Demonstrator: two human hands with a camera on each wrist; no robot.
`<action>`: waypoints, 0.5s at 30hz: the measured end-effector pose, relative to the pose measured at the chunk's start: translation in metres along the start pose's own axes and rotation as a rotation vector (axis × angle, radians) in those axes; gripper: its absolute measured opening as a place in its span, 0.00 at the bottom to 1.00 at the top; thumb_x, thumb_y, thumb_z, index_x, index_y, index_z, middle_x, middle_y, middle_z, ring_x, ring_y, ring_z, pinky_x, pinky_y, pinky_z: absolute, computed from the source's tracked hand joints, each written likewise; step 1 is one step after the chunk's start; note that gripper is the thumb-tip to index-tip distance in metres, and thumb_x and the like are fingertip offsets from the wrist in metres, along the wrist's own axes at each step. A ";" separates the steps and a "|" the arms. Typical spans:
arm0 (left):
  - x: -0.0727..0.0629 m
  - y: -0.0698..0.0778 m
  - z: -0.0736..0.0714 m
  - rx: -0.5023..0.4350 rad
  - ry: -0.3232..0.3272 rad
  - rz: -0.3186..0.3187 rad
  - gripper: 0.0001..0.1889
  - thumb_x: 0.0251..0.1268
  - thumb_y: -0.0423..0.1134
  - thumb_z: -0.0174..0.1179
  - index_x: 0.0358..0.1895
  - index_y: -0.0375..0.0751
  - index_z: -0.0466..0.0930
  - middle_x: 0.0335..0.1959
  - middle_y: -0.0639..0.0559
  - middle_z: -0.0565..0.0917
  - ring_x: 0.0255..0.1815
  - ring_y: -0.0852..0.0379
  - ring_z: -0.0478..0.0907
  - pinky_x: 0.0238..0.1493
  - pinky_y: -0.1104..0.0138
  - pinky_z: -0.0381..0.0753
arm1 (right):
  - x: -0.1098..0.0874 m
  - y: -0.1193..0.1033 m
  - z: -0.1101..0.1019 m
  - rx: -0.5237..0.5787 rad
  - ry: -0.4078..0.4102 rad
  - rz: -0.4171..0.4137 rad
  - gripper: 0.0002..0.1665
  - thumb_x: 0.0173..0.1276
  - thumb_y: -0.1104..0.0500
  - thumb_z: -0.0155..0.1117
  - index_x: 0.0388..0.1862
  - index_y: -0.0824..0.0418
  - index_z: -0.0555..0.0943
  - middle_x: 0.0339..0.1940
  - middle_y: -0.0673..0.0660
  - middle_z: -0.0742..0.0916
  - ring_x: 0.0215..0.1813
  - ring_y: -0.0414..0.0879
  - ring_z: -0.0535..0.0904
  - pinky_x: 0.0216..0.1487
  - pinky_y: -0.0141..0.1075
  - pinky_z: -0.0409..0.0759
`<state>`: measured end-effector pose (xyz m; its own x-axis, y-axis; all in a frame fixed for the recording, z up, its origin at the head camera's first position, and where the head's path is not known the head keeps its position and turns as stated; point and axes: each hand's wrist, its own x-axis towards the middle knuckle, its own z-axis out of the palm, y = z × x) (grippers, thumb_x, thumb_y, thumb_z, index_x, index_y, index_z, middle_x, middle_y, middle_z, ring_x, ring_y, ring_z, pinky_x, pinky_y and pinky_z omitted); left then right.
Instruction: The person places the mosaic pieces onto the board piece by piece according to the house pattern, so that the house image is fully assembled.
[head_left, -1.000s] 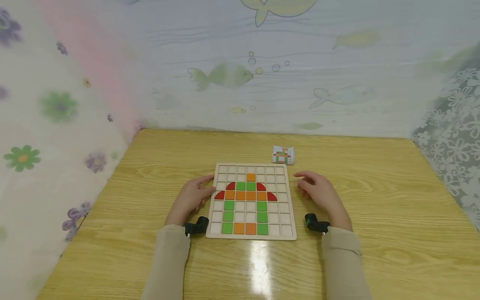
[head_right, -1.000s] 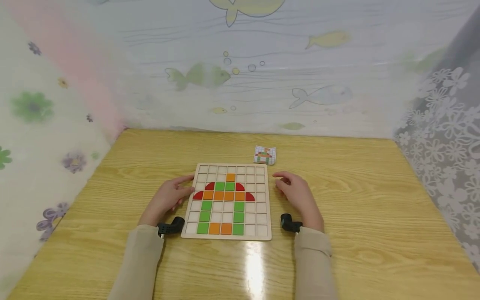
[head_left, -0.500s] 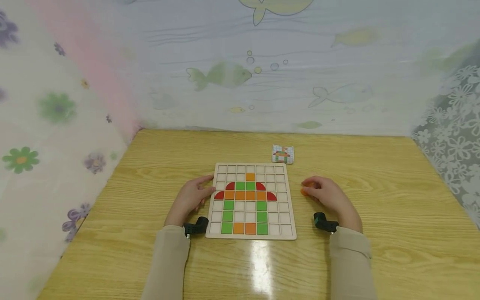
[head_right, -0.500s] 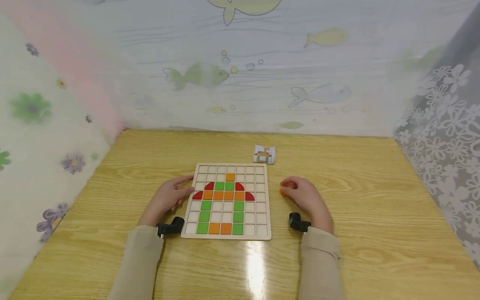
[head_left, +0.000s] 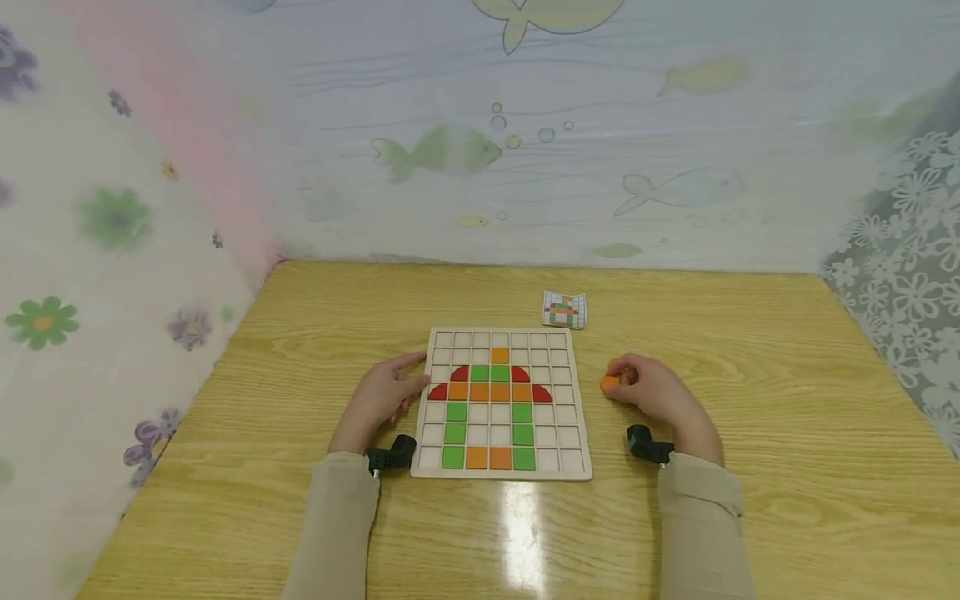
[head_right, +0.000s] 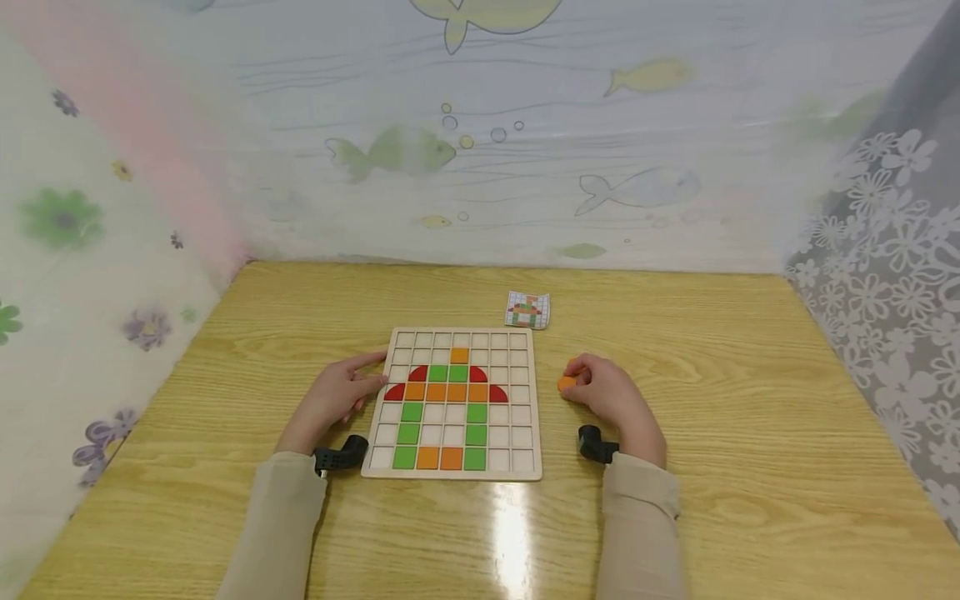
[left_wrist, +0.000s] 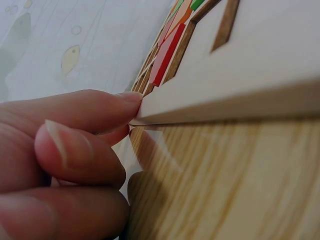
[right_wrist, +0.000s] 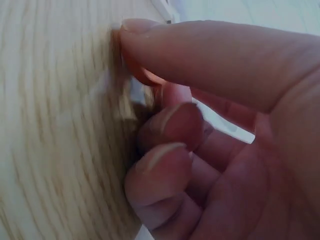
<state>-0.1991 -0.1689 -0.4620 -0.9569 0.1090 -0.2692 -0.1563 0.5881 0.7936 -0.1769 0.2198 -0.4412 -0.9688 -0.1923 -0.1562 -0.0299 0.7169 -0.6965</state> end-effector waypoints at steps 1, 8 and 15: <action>0.000 0.000 0.000 0.002 -0.001 0.003 0.23 0.59 0.51 0.57 0.59 0.64 0.68 0.10 0.49 0.71 0.05 0.57 0.61 0.08 0.65 0.66 | 0.000 -0.001 0.000 -0.002 0.007 0.004 0.15 0.59 0.56 0.62 0.41 0.63 0.76 0.26 0.54 0.75 0.29 0.45 0.68 0.33 0.36 0.65; 0.000 0.000 0.000 0.003 -0.003 0.004 0.23 0.58 0.51 0.57 0.59 0.66 0.67 0.10 0.49 0.71 0.05 0.57 0.61 0.08 0.65 0.65 | 0.002 -0.002 0.000 -0.041 0.034 0.028 0.14 0.62 0.53 0.60 0.40 0.62 0.75 0.30 0.55 0.77 0.32 0.47 0.68 0.35 0.38 0.65; -0.001 0.001 0.000 -0.004 -0.001 0.000 0.23 0.58 0.51 0.57 0.59 0.65 0.67 0.10 0.49 0.71 0.05 0.57 0.61 0.08 0.65 0.65 | 0.003 -0.004 0.003 -0.023 0.070 0.064 0.16 0.64 0.50 0.56 0.42 0.61 0.75 0.34 0.55 0.80 0.35 0.47 0.72 0.38 0.38 0.68</action>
<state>-0.1988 -0.1686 -0.4611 -0.9567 0.1096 -0.2695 -0.1571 0.5852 0.7955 -0.1793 0.2137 -0.4409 -0.9836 -0.0991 -0.1504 0.0277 0.7417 -0.6702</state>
